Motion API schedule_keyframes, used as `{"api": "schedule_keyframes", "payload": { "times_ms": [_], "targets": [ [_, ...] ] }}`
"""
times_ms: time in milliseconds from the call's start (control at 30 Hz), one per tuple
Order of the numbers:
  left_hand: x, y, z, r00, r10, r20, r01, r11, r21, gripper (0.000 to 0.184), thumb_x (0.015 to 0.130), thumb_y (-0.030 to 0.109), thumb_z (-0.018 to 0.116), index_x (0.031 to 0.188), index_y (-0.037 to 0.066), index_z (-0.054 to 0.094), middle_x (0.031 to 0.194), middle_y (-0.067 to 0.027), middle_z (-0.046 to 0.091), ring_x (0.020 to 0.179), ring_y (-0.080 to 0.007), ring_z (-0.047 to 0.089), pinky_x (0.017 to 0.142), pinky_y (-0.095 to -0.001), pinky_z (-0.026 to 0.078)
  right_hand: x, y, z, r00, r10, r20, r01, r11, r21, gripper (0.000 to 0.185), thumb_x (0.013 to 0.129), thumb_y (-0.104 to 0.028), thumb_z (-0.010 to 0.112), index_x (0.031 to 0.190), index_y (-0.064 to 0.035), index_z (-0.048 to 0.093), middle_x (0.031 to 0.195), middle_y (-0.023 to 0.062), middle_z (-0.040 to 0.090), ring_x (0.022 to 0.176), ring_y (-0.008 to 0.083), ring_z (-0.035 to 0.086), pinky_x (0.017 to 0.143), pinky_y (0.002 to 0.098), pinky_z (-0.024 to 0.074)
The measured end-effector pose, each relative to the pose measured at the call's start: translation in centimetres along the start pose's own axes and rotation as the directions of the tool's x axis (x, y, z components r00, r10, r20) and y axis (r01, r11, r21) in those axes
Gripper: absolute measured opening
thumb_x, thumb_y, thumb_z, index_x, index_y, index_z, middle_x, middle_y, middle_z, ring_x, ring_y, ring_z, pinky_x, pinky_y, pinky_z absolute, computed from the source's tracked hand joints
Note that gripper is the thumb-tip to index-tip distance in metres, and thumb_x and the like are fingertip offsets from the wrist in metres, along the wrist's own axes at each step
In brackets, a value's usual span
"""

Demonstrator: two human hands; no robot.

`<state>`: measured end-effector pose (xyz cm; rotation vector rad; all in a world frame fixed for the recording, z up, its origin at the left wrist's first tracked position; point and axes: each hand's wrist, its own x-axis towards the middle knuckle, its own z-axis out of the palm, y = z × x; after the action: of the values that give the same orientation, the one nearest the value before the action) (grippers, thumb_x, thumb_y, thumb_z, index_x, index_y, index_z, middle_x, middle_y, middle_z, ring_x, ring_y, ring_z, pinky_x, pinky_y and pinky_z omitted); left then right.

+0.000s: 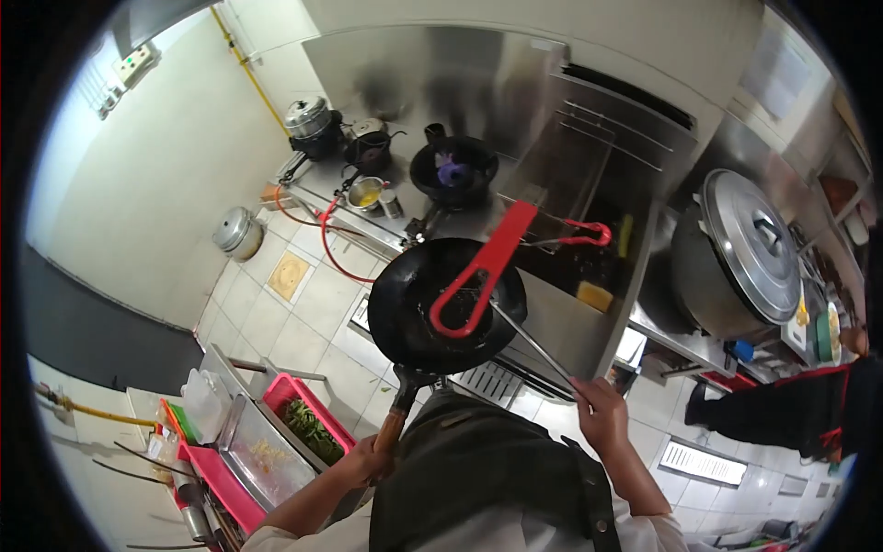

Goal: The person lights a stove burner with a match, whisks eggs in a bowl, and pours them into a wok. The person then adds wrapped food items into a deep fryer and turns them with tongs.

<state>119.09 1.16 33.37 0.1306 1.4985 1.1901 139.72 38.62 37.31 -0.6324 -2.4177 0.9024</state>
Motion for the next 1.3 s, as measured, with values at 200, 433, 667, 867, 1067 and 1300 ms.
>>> {"api": "schedule_keyframes", "payload": {
  "times_ms": [200, 433, 667, 867, 1067, 1300],
  "targets": [
    [4.7, 7.5, -5.3, 0.999, -0.016, -0.032, 0.012, 0.994, -0.111, 0.023, 0.075, 0.011, 0.064, 0.087, 0.007, 0.044, 0.057, -0.0027, 0.045, 0.044, -0.0125, 0.044, 0.044, -0.0275, 0.039, 7.6, -3.4, 11.1, 0.996, 0.055, 0.066, -0.065, 0.982, 0.175, 0.027, 0.078, 0.002, 0.058, 0.105, -0.0031, 0.059, 0.08, 0.0165, 0.056, 0.067, 0.0327, 0.055, 0.061, 0.039, 0.0436],
    [17.6, 15.5, -21.6, 0.997, 0.033, 0.066, -0.035, 0.999, 0.02, 0.019, 0.077, 0.007, 0.063, 0.085, 0.007, 0.045, 0.057, -0.0023, 0.046, 0.044, -0.0122, 0.045, 0.043, -0.0275, 0.039, 18.3, -7.0, 24.4, 0.997, 0.071, -0.037, -0.062, 0.979, 0.196, 0.028, 0.078, 0.001, 0.055, 0.106, -0.0023, 0.059, 0.086, 0.0192, 0.058, 0.078, 0.0363, 0.057, 0.068, 0.0384, 0.0459],
    [33.5, 25.0, -36.4, 0.97, 0.076, 0.229, -0.129, 0.965, 0.229, 0.015, 0.079, 0.008, 0.06, 0.083, 0.005, 0.045, 0.055, -0.0031, 0.046, 0.044, -0.0128, 0.046, 0.043, -0.0261, 0.039, 28.1, -12.1, 35.0, 0.915, 0.319, -0.247, -0.28, 0.943, 0.181, 0.03, 0.078, 0.001, 0.054, 0.108, -0.0006, 0.057, 0.095, 0.0203, 0.059, 0.087, 0.0387, 0.057, 0.076, 0.0407, 0.0463],
    [44.0, 30.7, -40.8, 0.919, 0.053, 0.391, -0.138, 0.972, 0.192, 0.018, 0.077, 0.005, 0.06, 0.085, 0.005, 0.045, 0.058, -0.0037, 0.048, 0.046, -0.0143, 0.049, 0.044, -0.0279, 0.043, 32.8, -15.8, 37.9, 0.798, 0.493, -0.347, -0.468, 0.869, 0.159, 0.029, 0.079, 0.002, 0.055, 0.108, -0.0007, 0.057, 0.094, 0.0182, 0.06, 0.081, 0.0318, 0.06, 0.072, 0.036, 0.0476],
    [50.7, 33.3, -41.1, 0.89, 0.111, 0.442, -0.166, 0.982, 0.087, 0.01, 0.076, 0.004, 0.059, 0.081, 0.003, 0.05, 0.058, -0.0034, 0.052, 0.045, -0.0129, 0.05, 0.044, -0.0268, 0.045, 36.7, -14.4, 40.3, 0.761, 0.461, -0.458, -0.489, 0.87, 0.063, 0.031, 0.077, 0.0, 0.059, 0.108, -0.0042, 0.059, 0.084, 0.0131, 0.058, 0.067, 0.0223, 0.053, 0.062, 0.0322, 0.0447],
    [55.9, 33.9, -40.0, 0.88, 0.15, 0.45, -0.163, 0.987, -0.01, 0.014, 0.077, 0.004, 0.063, 0.08, 0.004, 0.05, 0.06, -0.0028, 0.051, 0.048, -0.0128, 0.05, 0.046, -0.0266, 0.045, 42.2, -9.9, 43.5, 0.76, 0.373, -0.532, -0.439, 0.899, 0.004, 0.03, 0.077, 0.0, 0.06, 0.107, -0.0035, 0.059, 0.084, 0.0127, 0.058, 0.072, 0.0228, 0.057, 0.066, 0.0322, 0.0464]
  ]
}}
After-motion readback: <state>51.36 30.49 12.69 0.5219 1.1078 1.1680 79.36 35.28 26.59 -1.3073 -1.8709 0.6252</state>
